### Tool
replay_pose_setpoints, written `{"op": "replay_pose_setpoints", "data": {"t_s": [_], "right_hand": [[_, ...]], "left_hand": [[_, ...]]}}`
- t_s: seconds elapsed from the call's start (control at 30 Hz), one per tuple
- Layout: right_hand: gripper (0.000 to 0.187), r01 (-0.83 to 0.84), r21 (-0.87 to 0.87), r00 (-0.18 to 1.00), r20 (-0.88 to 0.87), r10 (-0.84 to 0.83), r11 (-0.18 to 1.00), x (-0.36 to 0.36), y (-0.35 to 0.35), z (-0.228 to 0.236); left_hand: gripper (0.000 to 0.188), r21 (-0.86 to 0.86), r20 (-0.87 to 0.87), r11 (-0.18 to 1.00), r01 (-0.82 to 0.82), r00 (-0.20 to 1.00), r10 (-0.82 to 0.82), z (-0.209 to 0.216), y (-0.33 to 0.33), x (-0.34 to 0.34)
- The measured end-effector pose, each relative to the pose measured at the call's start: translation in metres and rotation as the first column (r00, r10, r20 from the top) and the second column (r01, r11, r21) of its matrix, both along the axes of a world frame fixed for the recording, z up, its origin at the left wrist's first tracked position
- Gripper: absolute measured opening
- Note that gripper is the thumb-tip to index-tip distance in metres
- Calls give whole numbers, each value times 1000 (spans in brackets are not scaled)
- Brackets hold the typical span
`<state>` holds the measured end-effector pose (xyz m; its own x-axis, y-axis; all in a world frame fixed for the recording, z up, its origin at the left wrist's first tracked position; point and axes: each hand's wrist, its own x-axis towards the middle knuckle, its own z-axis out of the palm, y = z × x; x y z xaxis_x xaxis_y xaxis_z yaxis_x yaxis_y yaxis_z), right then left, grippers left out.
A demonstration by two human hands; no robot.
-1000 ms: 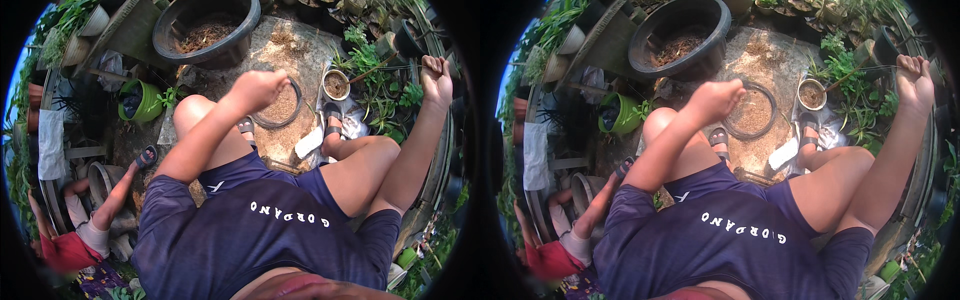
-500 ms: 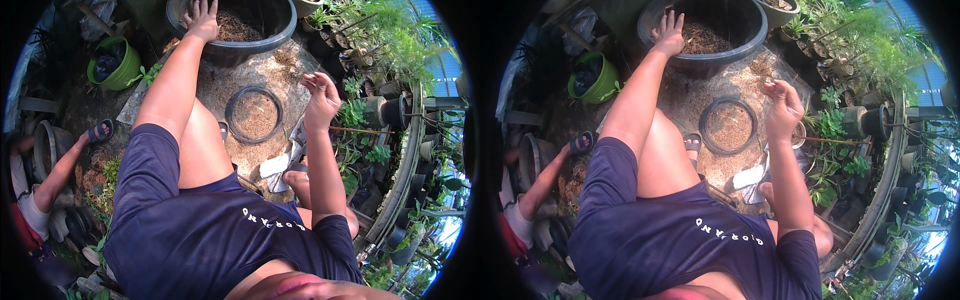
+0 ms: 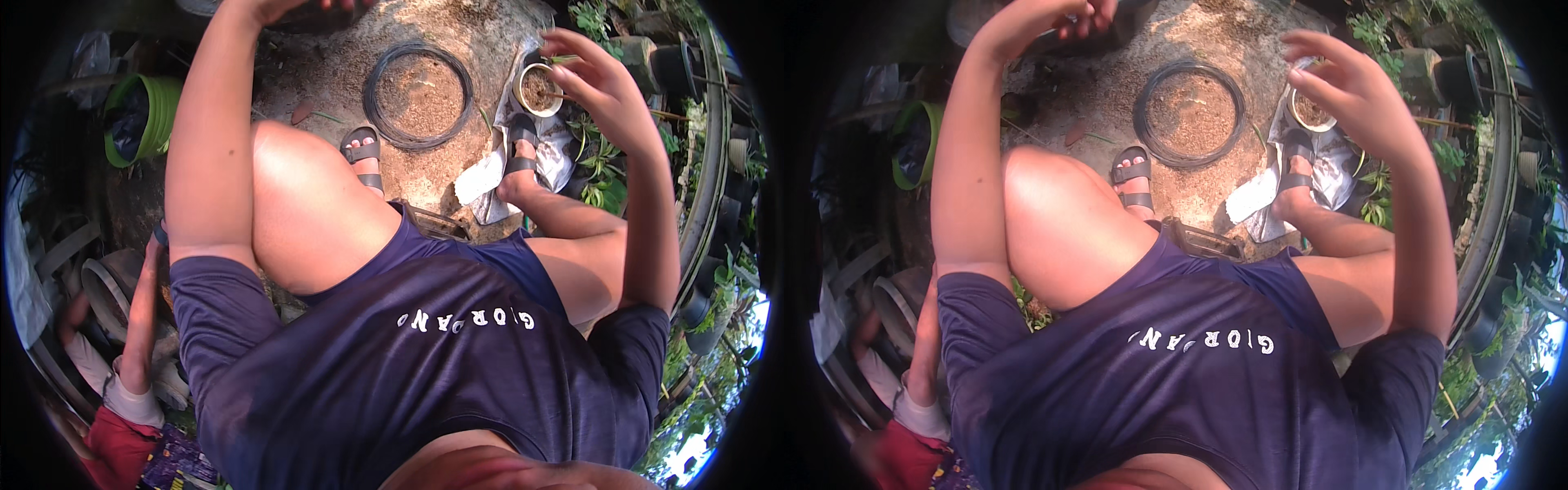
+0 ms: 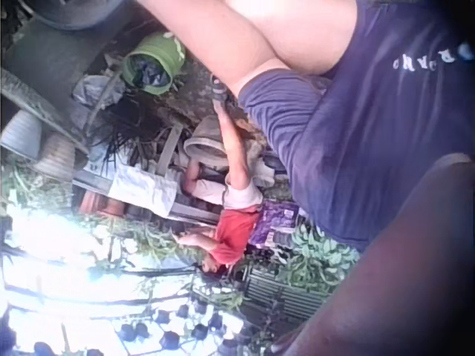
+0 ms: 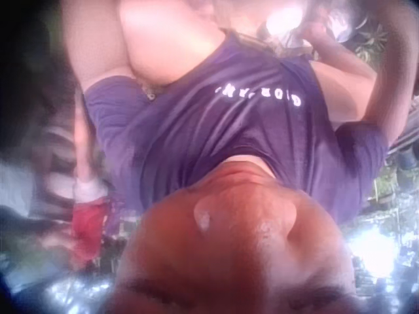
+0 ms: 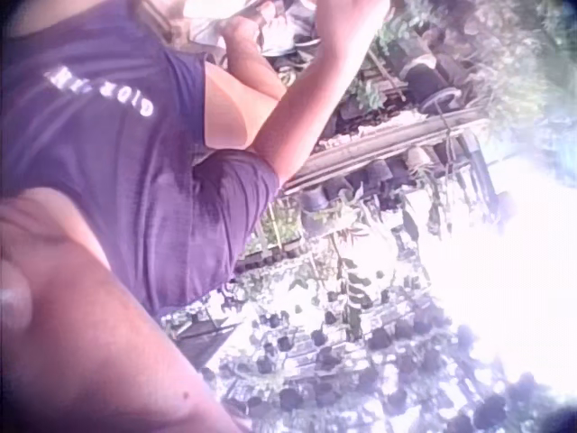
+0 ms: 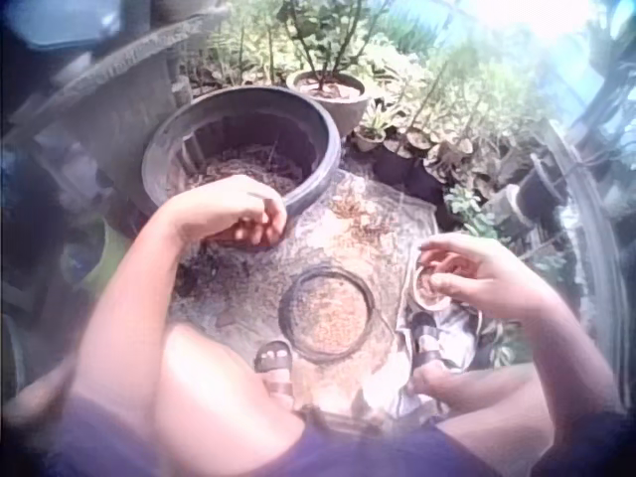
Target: The person sits on the ground in a garden and assembles a fishing line. They use pliers to attach a small metal hook to a thin line, then tie the line to a long, thin stick. The person handles the line, hook, and stick with both hands throughout the process.
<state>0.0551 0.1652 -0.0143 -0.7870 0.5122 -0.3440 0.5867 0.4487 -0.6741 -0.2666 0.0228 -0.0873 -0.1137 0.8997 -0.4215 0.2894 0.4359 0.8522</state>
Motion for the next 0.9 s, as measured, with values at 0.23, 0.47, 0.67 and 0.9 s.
{"op": "replay_pose_setpoints", "data": {"t_s": [0.23,0.47,0.67,0.9], "right_hand": [[36,-35,186,659,743,-118,982,188,43,-11],[35,-38,188,934,357,-32,981,168,32,-5],[38,-264,113,954,174,242,958,206,49,-20],[43,-312,50,950,30,311,949,238,69,-41]], "left_hand": [[24,-521,-419,539,662,352,-837,-294,62,95],[44,6,-716,906,-423,631,300,-381,40,190],[48,290,-720,840,-458,474,507,-424,44,194],[23,282,-642,786,-551,500,581,-441,61,182]]}}
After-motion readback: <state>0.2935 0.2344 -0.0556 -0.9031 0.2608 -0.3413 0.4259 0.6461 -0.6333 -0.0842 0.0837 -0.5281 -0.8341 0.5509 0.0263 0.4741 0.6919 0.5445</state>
